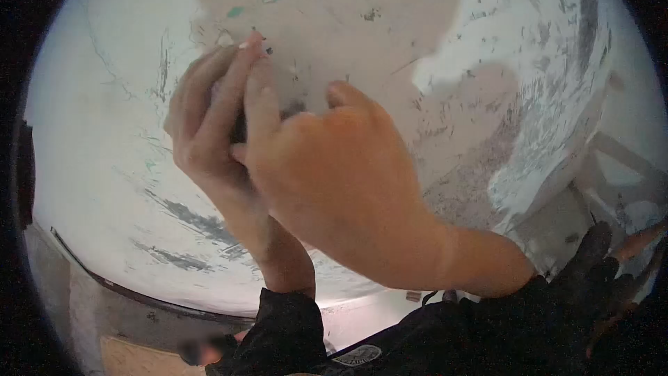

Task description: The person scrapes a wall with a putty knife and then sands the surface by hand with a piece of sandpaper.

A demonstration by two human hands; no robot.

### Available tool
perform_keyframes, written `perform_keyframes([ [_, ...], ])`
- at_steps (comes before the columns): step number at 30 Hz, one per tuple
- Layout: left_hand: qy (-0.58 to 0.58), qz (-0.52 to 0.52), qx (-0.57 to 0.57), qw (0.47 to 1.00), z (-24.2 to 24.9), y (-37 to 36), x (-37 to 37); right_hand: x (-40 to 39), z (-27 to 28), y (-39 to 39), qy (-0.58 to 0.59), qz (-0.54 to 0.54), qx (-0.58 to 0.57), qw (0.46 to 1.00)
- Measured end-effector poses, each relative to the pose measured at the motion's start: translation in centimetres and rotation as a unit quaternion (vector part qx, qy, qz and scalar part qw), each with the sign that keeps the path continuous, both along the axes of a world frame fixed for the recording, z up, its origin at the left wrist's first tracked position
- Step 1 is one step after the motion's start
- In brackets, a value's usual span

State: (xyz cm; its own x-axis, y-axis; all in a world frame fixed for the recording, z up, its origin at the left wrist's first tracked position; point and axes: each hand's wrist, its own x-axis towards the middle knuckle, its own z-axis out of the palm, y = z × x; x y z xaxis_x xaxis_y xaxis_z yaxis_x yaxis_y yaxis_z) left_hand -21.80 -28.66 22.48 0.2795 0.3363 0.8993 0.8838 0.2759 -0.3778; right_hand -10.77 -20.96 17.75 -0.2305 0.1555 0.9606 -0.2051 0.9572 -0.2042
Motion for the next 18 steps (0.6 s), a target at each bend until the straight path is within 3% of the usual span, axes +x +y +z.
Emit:
perform_keyframes([
  [3,0.037,0.009,0.008,0.999,0.0,0.4,-0.7,-0.3,-0.6,0.1,-0.076,0.037,-0.053,0.995],
  [5,0.005,-0.054,0.014,0.998,0.1,0.7,-0.8,-0.4,0.2,-0.3,-0.041,-0.019,-0.023,0.999],
  [9,0.058,0.012,-0.032,0.998,0.5,0.0,-1.3,-0.9,-0.5,0.1,-0.007,0.012,-0.040,0.999],
  [10,0.065,-0.029,-0.018,0.997,1.1,0.6,-1.9,-1.3,-0.2,0.1,0.001,-0.001,-0.032,0.999],
  [16,0.065,-0.012,-0.006,0.998,0.5,1.1,-1.3,-1.1,-0.1,0.5,0.008,-0.016,-0.031,0.999],
  [18,0.066,-0.055,0.005,0.996,0.8,1.4,-1.6,-0.9,-0.4,0.4,-0.001,-0.031,-0.026,0.999],
])
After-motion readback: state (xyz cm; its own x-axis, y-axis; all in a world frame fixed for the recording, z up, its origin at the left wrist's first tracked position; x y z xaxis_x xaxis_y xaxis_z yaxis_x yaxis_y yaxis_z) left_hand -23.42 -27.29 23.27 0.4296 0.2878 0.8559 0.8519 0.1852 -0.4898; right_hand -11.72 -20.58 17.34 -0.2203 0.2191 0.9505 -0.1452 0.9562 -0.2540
